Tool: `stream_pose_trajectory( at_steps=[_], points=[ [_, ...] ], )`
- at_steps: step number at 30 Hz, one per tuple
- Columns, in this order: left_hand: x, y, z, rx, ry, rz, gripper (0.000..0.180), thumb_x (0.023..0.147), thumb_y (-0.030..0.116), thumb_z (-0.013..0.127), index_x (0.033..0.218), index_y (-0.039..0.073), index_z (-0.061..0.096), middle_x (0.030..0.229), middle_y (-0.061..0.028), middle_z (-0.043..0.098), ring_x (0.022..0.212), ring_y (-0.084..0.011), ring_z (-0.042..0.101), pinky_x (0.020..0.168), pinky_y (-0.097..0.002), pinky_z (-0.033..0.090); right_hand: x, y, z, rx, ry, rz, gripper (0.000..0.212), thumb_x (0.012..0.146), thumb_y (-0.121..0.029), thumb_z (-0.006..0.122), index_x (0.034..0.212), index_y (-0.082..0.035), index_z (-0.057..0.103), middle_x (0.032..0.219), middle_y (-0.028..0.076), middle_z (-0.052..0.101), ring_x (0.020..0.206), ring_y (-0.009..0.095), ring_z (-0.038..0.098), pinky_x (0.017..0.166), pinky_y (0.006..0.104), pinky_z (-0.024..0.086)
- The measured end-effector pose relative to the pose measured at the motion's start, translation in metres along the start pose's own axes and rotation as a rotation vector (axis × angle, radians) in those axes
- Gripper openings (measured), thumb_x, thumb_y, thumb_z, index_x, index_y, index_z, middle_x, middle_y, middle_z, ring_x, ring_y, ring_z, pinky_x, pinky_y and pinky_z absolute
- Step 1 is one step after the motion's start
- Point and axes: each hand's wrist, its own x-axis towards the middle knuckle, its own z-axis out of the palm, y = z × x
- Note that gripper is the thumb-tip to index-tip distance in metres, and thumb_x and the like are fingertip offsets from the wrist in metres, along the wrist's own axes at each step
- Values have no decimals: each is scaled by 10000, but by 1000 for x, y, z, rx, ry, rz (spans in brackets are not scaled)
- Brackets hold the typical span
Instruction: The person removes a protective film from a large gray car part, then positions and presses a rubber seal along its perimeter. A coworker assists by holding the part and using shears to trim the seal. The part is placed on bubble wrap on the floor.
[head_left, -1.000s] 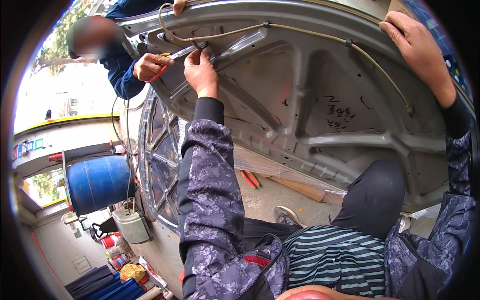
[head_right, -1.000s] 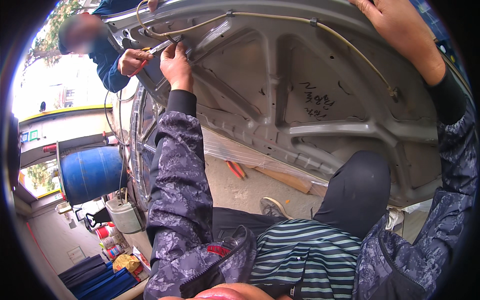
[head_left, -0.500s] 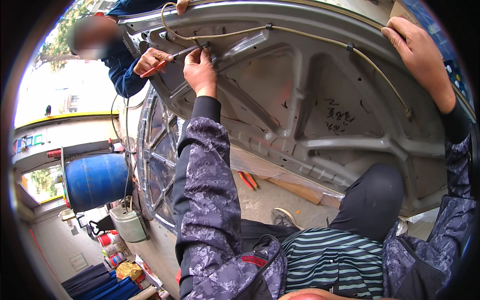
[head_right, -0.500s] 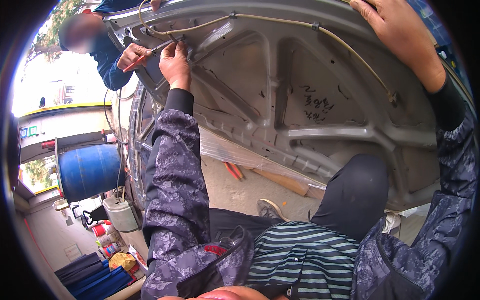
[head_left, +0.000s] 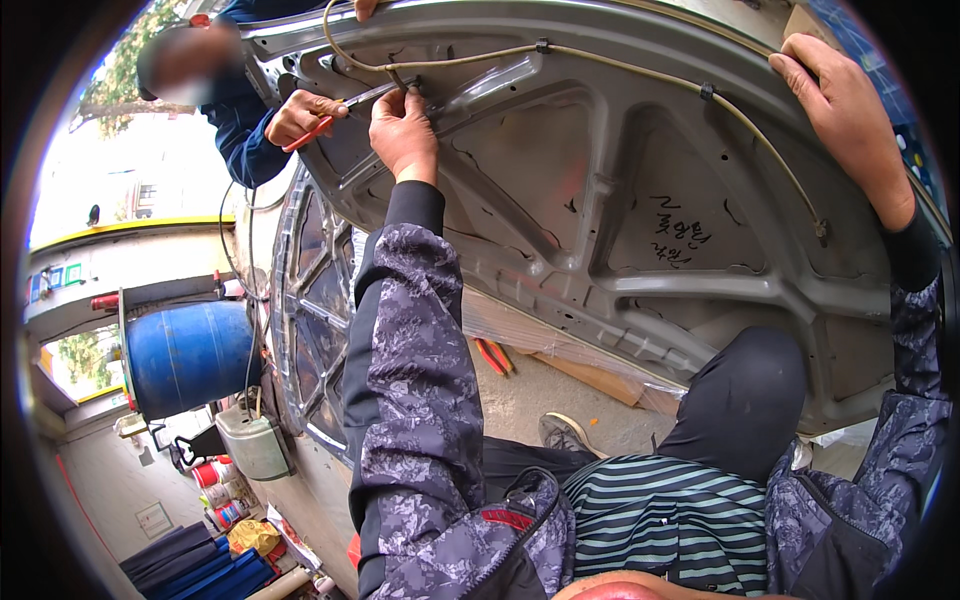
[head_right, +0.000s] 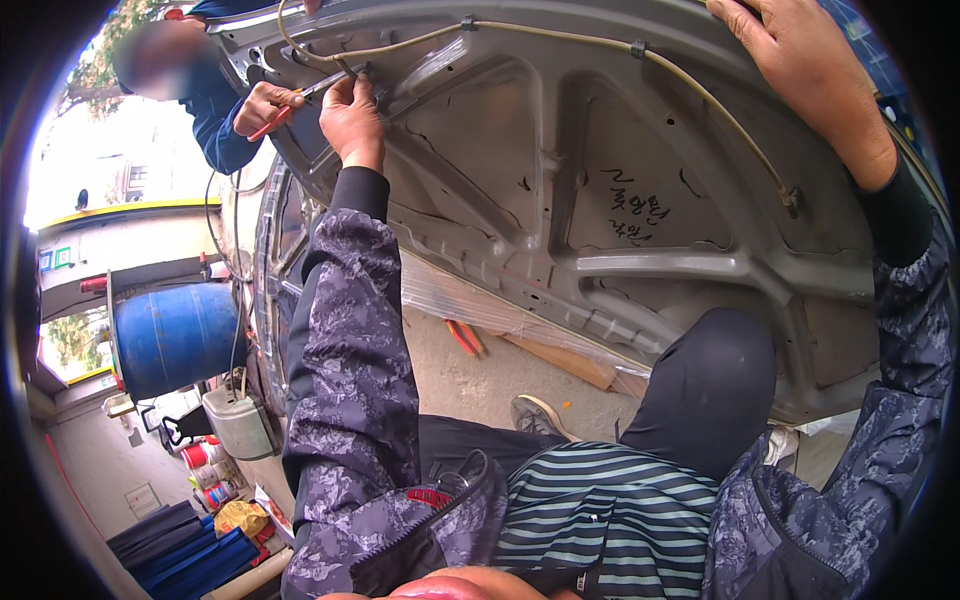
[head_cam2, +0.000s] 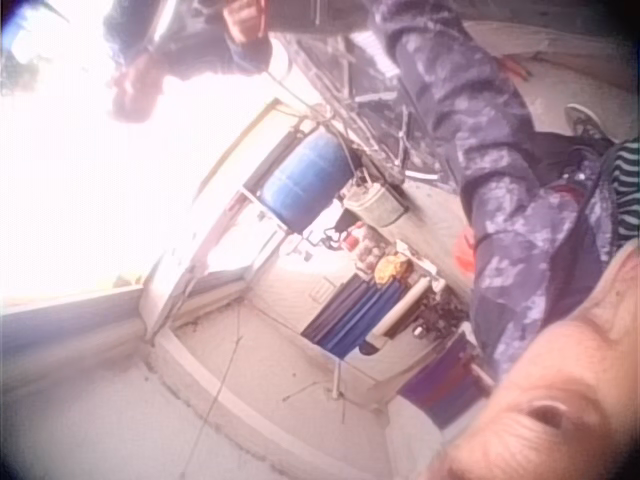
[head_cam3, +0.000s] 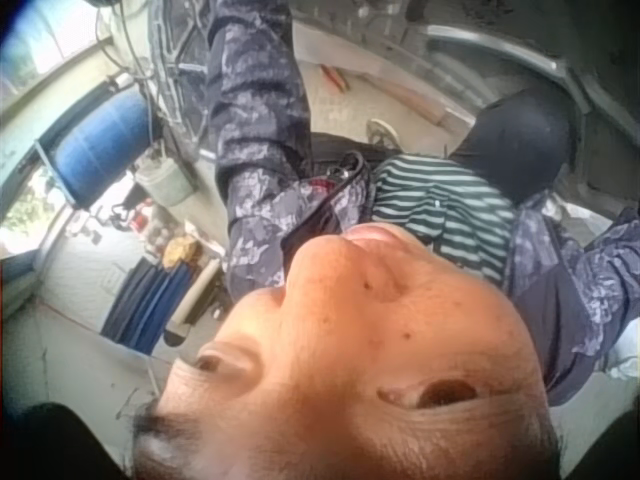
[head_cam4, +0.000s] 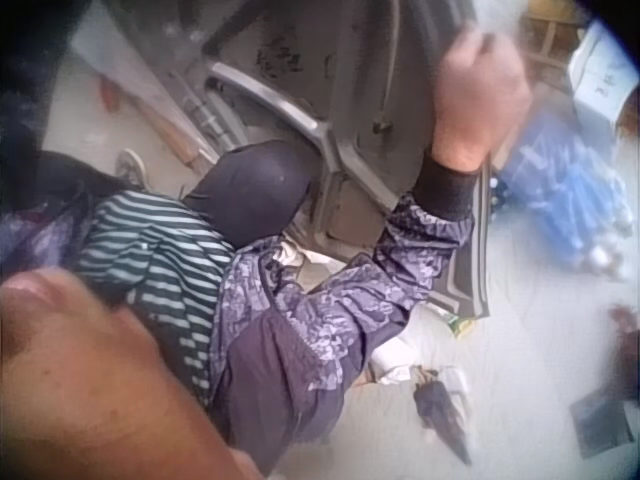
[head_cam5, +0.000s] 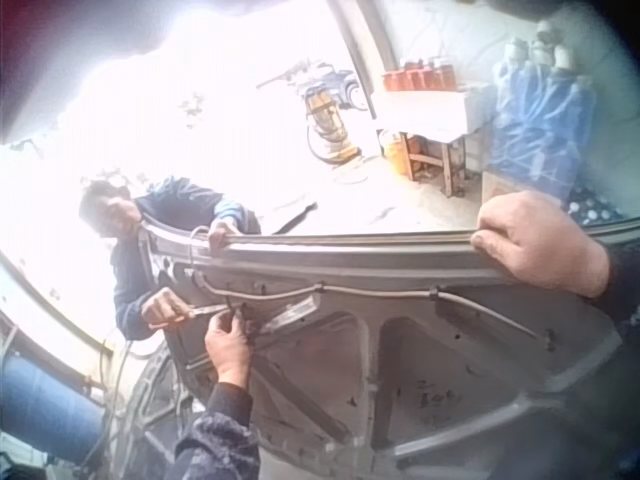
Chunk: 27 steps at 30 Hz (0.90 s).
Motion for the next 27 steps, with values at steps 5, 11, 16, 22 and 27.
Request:
stream_pose_trajectory(
  at_steps=[5,11,16,22,27],
  points=[
    [-1,4,-2,59,2,28,239,950,202,778,1044,-12,729,899,-73,769,795,-148,703,785,-306,555,-1,1,0,-11,4,-8,267,1046,-206,608,961,40,551,827,183,492,738,342,481,701,400,425],
    [-1,2,-2,50,19,21,263,949,222,782,1061,-9,727,913,-76,769,811,-163,703,808,-314,554,-3,3,0,18,7,3,277,1044,-215,607,944,38,550,814,181,493,724,343,470,688,411,410],
    [-2,0,-4,43,10,32,276,948,218,778,1094,-11,726,936,-91,765,844,-170,703,823,-328,553,-1,-10,-6,18,-8,4,253,1045,-210,599,984,35,585,849,197,548,771,359,542,719,419,438],
    [12,-6,-21,38,-140,57,270,999,251,713,1048,-8,770,982,-88,767,869,-167,673,828,-345,542,1,-18,-21,-60,71,-69,257,952,-218,651,842,13,660,823,240,674,804,443,665,720,504,518],
    [-13,-1,-15,-374,-67,-82,264,1034,191,688,1158,-42,684,1071,-79,728,923,-142,653,857,-292,521,2,-13,-16,-110,131,-174,277,958,-225,637,828,19,657,807,240,679,785,448,677,724,521,538]
  ],
)
